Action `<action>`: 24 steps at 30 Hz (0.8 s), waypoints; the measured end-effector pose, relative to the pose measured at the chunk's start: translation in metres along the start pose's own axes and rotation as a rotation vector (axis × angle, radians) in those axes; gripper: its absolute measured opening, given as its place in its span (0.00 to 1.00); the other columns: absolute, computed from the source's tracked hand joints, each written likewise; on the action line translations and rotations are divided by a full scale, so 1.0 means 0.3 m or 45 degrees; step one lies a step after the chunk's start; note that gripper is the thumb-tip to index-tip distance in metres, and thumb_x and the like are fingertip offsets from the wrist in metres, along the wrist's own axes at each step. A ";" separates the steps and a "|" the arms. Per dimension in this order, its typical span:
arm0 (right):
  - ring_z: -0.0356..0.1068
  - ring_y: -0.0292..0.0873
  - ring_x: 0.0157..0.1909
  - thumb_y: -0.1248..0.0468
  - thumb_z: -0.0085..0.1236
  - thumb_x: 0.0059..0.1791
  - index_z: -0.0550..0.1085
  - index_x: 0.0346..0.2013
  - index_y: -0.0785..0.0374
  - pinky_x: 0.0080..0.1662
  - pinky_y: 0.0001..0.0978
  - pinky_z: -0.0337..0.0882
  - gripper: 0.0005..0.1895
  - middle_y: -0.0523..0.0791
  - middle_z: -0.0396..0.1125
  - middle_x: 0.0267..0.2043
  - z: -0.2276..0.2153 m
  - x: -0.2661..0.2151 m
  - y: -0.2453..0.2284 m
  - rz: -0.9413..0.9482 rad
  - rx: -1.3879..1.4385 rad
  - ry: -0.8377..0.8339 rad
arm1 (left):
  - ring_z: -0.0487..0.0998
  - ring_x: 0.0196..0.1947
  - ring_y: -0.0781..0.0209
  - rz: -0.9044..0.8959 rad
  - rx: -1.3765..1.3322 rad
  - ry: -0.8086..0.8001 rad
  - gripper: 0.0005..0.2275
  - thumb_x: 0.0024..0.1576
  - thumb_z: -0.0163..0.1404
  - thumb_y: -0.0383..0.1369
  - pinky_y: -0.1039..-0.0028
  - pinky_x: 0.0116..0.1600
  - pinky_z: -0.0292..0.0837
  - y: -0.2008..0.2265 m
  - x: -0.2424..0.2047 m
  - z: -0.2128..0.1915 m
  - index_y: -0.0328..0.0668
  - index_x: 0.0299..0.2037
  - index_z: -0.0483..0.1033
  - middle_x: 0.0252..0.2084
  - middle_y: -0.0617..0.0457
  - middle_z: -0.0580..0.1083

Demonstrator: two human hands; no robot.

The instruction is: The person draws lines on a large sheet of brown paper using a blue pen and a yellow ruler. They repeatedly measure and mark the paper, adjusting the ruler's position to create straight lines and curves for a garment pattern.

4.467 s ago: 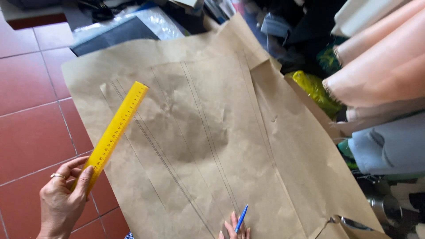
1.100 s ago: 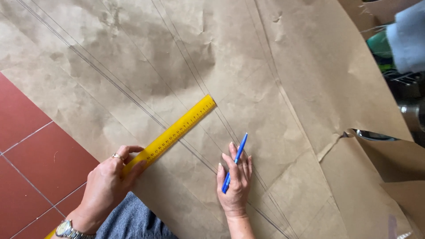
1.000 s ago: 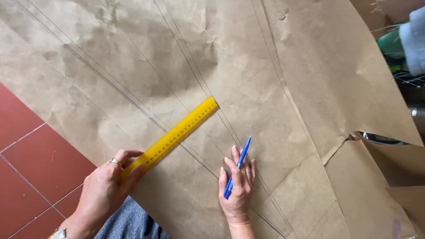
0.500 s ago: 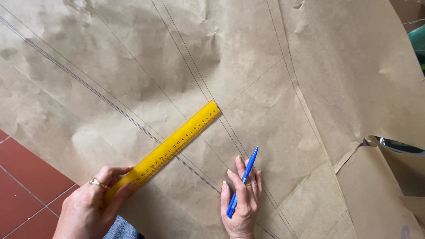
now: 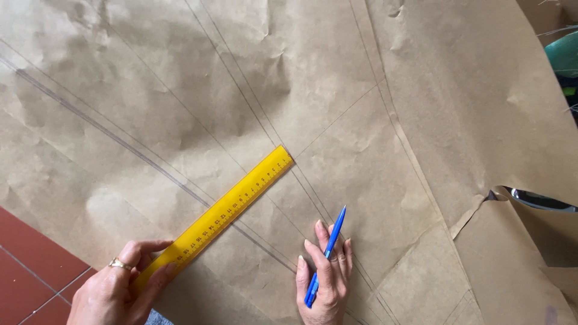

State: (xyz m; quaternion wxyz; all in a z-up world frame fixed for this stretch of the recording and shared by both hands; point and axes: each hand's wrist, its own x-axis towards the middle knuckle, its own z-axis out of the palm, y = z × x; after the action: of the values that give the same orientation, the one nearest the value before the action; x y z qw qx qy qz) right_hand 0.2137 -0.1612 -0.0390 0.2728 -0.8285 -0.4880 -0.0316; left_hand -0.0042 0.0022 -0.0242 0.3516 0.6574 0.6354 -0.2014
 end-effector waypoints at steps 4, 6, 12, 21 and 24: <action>0.63 0.52 0.65 0.60 0.46 0.51 0.71 0.42 0.57 0.67 0.47 0.54 0.09 0.50 0.66 0.57 0.008 -0.004 0.006 0.000 0.002 0.037 | 0.81 0.27 0.80 -0.076 0.008 0.014 0.14 0.49 0.51 0.51 0.82 0.35 0.75 0.005 0.001 0.009 0.87 0.46 0.72 0.26 0.80 0.77; 0.63 0.53 0.64 0.60 0.45 0.51 0.71 0.42 0.57 0.67 0.48 0.55 0.09 0.50 0.66 0.58 0.010 -0.005 0.006 0.011 0.000 0.038 | 0.80 0.27 0.80 -0.077 -0.034 0.063 0.14 0.48 0.53 0.50 0.85 0.35 0.75 0.008 0.001 0.021 0.85 0.45 0.73 0.31 0.83 0.79; 0.64 0.52 0.64 0.59 0.45 0.51 0.71 0.42 0.56 0.67 0.46 0.55 0.09 0.50 0.66 0.57 0.013 0.002 0.010 -0.003 -0.005 0.048 | 0.82 0.22 0.77 -0.018 -0.202 0.092 0.12 0.49 0.55 0.45 0.87 0.27 0.72 -0.006 0.012 0.036 0.76 0.43 0.78 0.33 0.78 0.82; 0.63 0.54 0.63 0.64 0.47 0.51 0.70 0.45 0.59 0.65 0.51 0.55 0.09 0.49 0.64 0.60 -0.030 0.018 -0.005 -0.015 0.033 -0.004 | 0.76 0.16 0.68 0.272 -0.375 0.204 0.12 0.50 0.56 0.38 0.81 0.25 0.65 -0.070 0.029 0.053 0.60 0.46 0.79 0.21 0.63 0.69; 0.64 0.53 0.63 0.65 0.45 0.52 0.69 0.48 0.58 0.63 0.52 0.56 0.10 0.47 0.65 0.60 -0.056 0.028 0.004 0.016 0.163 0.025 | 0.71 0.20 0.67 0.462 -0.487 0.279 0.13 0.54 0.55 0.34 0.80 0.29 0.64 -0.062 0.024 0.049 0.52 0.49 0.78 0.25 0.59 0.70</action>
State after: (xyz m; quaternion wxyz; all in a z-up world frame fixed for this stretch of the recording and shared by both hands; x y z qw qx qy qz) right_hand 0.2226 -0.1632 -0.0226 0.3299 -0.8122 -0.4811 -0.0067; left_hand -0.0188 -0.0043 -0.0430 0.4286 0.6999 0.5681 0.0607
